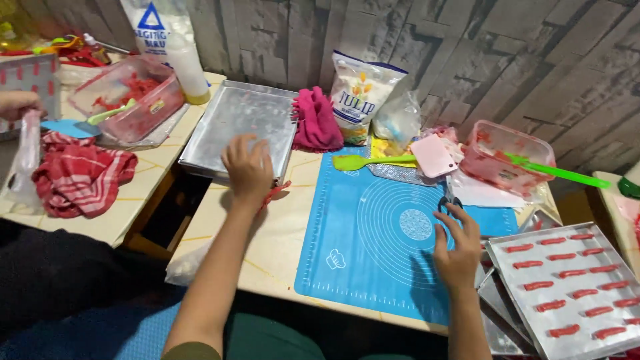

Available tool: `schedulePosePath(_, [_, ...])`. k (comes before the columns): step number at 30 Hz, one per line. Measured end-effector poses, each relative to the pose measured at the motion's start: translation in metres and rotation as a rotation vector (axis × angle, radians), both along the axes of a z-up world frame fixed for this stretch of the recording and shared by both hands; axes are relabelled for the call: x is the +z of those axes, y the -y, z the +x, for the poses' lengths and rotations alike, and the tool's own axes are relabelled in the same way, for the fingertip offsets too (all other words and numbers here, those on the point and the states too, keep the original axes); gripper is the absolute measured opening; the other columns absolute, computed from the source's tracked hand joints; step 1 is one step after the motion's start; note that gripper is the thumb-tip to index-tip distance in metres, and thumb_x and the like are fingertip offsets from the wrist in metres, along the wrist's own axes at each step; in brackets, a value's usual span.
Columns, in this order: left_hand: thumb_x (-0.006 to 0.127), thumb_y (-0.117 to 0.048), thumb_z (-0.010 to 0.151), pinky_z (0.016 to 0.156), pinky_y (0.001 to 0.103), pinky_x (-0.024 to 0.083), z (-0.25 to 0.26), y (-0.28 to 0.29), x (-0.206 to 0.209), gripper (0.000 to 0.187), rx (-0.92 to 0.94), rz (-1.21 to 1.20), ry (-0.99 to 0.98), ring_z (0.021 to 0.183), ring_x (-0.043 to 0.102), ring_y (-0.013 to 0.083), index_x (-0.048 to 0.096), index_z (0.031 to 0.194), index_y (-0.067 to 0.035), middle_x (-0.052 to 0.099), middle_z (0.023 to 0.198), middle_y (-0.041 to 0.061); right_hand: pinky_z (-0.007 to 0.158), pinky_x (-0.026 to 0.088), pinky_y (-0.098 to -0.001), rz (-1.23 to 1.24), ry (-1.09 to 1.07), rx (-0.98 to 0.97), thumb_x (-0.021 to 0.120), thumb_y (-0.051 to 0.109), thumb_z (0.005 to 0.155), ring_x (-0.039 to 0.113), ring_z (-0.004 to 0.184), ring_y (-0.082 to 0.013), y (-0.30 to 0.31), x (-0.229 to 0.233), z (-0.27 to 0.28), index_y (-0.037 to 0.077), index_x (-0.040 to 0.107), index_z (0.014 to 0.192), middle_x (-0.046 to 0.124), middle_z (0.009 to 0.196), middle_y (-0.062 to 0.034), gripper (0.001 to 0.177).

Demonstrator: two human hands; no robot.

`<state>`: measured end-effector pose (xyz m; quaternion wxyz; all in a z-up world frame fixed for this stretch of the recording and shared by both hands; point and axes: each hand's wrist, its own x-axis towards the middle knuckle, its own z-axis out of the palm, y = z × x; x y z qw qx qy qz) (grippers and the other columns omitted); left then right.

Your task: Cleaning a metal baking tray using a small plastic scraper in a bakery setting.

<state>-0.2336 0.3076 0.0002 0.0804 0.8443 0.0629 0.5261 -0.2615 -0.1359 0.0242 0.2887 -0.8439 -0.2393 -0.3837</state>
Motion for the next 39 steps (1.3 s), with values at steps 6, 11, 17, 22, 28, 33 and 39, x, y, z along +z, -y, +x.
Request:
schedulePosePath(6, [0.058, -0.014, 0.093, 0.072, 0.057, 0.052, 0.023, -0.144, -0.027, 0.024, 0.438, -0.158, -0.764, 0.094, 0.070, 0.0424, 0.070, 0.110, -0.004, 0.066, 0.106, 0.018, 0.092, 0.052, -0.0412, 0.098, 0.144, 0.259, 0.061, -0.014, 0.081, 0.068, 0.092, -0.0280, -0.078, -0.015, 0.057, 0.017, 0.080, 0.098, 0.073, 0.104, -0.0033, 0.040])
schedulePosePath(11, [0.065, -0.021, 0.088, 0.064, 0.067, 0.054, 0.055, -0.227, -0.122, 0.039, 0.377, -0.527, -0.894, 0.093, 0.071, 0.0496, 0.068, 0.118, 0.003, 0.069, 0.101, 0.026, 0.082, 0.053, -0.0361, 0.066, 0.177, 0.221, 0.059, -0.012, 0.076, 0.066, 0.081, -0.0233, -0.080, -0.073, 0.082, 0.021, 0.077, 0.083, 0.074, 0.095, 0.0017, 0.038])
schedulePosePath(17, [0.066, -0.018, 0.094, 0.079, 0.068, 0.052, 0.041, -0.191, -0.068, 0.052, 0.422, -0.723, -0.829, 0.107, 0.066, 0.0493, 0.043, 0.134, 0.006, 0.064, 0.116, 0.029, 0.080, 0.054, -0.0315, 0.042, 0.042, 0.172, 0.058, -0.011, 0.083, 0.066, 0.080, -0.0203, -0.068, -0.086, 0.074, 0.019, 0.075, 0.080, 0.072, 0.092, 0.0029, 0.034])
schedulePosePath(22, [0.066, -0.005, 0.091, 0.082, 0.066, 0.054, 0.034, -0.187, -0.045, 0.050, 0.461, -0.824, -0.798, 0.110, 0.066, 0.0481, 0.039, 0.132, 0.006, 0.065, 0.117, 0.026, 0.076, 0.056, -0.0305, 0.074, -0.078, 0.151, 0.057, -0.009, 0.083, 0.067, 0.080, -0.0201, -0.072, -0.088, 0.068, 0.018, 0.073, 0.078, 0.071, 0.089, 0.0025, 0.033])
schedulePosePath(28, [0.063, -0.006, 0.091, 0.070, 0.066, 0.058, 0.037, -0.188, -0.035, 0.046, 0.466, -0.994, -0.701, 0.101, 0.070, 0.0464, 0.044, 0.132, 0.004, 0.066, 0.113, 0.023, 0.072, 0.057, -0.0332, 0.107, -0.192, 0.131, 0.058, -0.006, 0.083, 0.068, 0.077, -0.0236, -0.066, -0.091, 0.071, 0.019, 0.073, 0.078, 0.072, 0.088, 0.0023, 0.031])
schedulePosePath(33, [0.066, 0.004, 0.080, 0.052, 0.048, 0.065, 0.075, -0.233, -0.056, 0.050, 0.364, -1.105, -0.550, 0.088, 0.074, 0.0421, 0.054, 0.128, 0.011, 0.066, 0.115, 0.028, 0.075, 0.057, -0.0339, 0.173, -0.317, 0.093, 0.052, -0.006, 0.086, 0.069, 0.079, -0.0232, -0.058, -0.088, 0.075, 0.022, 0.074, 0.077, 0.072, 0.086, 0.0020, 0.036])
schedulePosePath(39, [0.061, 0.009, 0.080, 0.067, 0.044, 0.071, 0.032, -0.181, 0.013, 0.065, 0.059, -1.399, -0.325, 0.106, 0.065, 0.0535, 0.034, 0.139, 0.014, 0.039, 0.141, 0.037, 0.076, 0.056, -0.0325, 0.205, -0.389, 0.098, 0.052, -0.007, 0.086, 0.070, 0.079, -0.0213, -0.061, -0.082, 0.070, 0.022, 0.074, 0.076, 0.072, 0.085, 0.0027, 0.038])
